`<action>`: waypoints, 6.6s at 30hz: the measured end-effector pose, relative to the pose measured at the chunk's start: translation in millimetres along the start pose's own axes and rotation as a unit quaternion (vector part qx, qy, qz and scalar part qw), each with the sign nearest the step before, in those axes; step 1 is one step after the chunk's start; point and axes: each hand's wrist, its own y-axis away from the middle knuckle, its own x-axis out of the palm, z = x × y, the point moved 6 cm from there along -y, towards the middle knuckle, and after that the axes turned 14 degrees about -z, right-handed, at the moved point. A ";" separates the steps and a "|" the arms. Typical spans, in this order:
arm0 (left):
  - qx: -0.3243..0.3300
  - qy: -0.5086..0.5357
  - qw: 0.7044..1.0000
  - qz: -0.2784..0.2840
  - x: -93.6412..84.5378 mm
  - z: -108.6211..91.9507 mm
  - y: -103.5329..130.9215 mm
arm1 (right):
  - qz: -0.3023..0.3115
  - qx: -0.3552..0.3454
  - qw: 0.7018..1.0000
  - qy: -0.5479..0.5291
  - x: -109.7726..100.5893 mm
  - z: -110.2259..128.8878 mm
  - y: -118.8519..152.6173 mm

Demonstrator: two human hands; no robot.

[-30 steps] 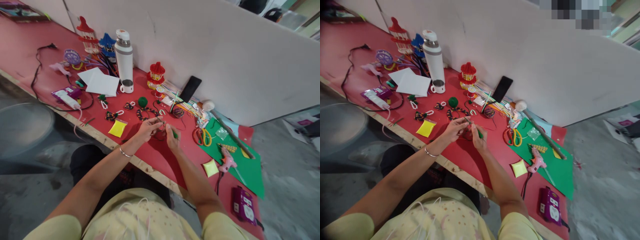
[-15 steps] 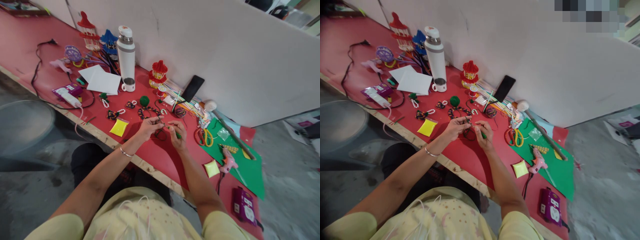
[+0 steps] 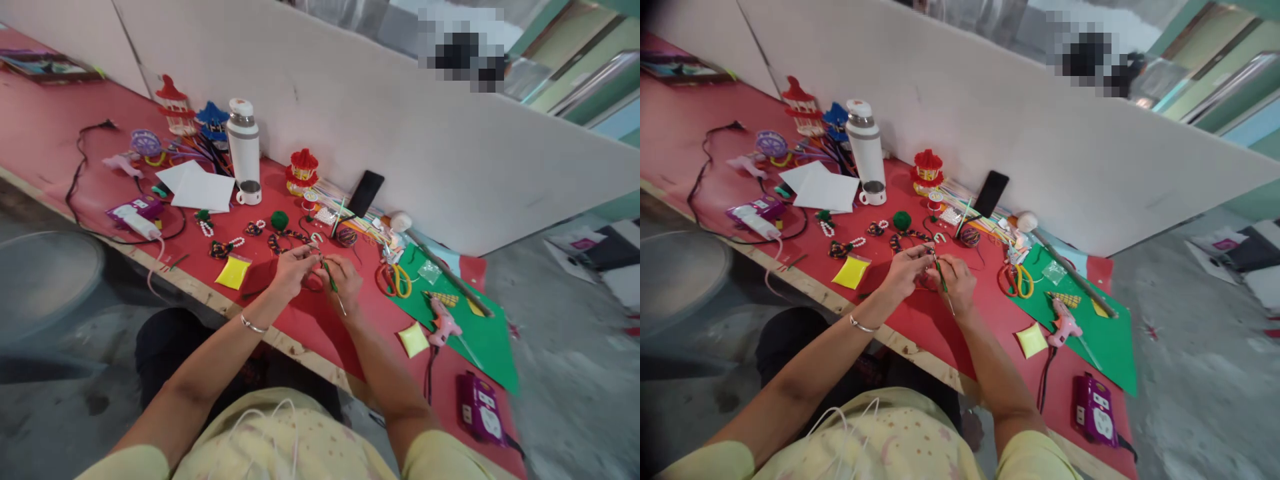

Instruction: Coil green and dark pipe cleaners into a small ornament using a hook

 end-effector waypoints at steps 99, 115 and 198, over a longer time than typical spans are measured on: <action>-0.172 -0.027 0.949 0.261 5.6 -63.1 102.8 | 0.026 -0.030 0.942 -0.335 -76.6 78.1 -53.8; -0.178 -0.128 0.915 0.338 1.1 -67.2 93.6 | 0.165 -0.030 0.919 -0.357 -101.1 74.6 -70.1; -0.032 -0.097 0.972 0.213 17.4 -45.0 85.1 | -0.162 0.198 0.925 -0.282 -66.5 48.2 5.7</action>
